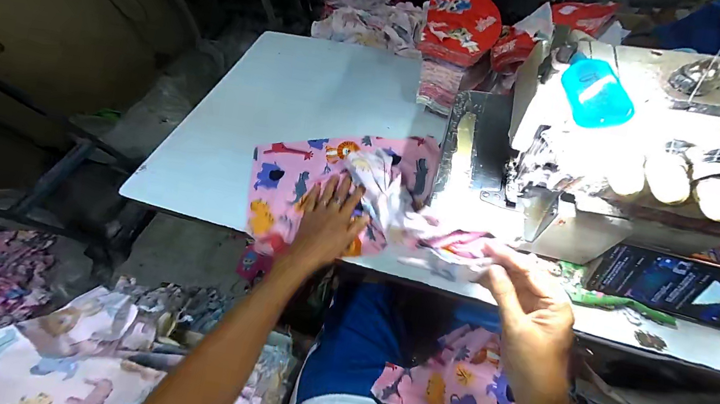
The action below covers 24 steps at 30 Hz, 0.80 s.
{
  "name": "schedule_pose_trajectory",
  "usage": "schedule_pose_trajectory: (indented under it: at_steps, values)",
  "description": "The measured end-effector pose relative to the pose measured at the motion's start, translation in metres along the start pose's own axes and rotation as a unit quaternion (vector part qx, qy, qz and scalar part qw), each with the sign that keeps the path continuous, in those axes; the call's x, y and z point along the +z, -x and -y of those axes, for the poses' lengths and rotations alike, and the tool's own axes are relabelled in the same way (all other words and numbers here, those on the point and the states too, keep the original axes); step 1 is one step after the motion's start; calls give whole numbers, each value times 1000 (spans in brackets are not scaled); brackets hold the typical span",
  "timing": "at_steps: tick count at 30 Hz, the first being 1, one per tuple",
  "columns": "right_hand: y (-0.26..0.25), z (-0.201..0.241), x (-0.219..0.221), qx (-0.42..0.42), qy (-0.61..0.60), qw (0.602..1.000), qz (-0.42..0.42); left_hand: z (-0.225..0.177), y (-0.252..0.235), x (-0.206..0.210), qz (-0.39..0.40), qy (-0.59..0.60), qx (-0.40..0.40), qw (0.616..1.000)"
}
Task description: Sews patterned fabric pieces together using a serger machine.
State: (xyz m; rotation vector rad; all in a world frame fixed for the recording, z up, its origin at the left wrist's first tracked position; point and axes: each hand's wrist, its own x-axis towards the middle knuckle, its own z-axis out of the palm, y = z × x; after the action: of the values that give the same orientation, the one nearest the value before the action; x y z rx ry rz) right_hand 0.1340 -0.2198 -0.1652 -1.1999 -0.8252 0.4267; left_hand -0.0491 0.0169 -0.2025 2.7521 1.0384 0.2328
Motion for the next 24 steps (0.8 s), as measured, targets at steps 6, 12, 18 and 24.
schedule_pose_trajectory:
  at_steps: [6, 12, 18, 24]
  values:
    - [-13, 11, 27, -74, 66, 988, 121, -11, -33, -62, -119, 202, 69, 970]
    - [-45, 24, 48, -143, 116, 960, 209, -68, -16, -81, -157, 181, 177, 955]
    - [-35, 11, 46, -100, 108, 975, 168, -48, -80, -172, -182, 330, -1, 926]
    - [-19, 15, 31, -110, 137, 977, 119, -95, -36, -236, -179, 437, 81, 878]
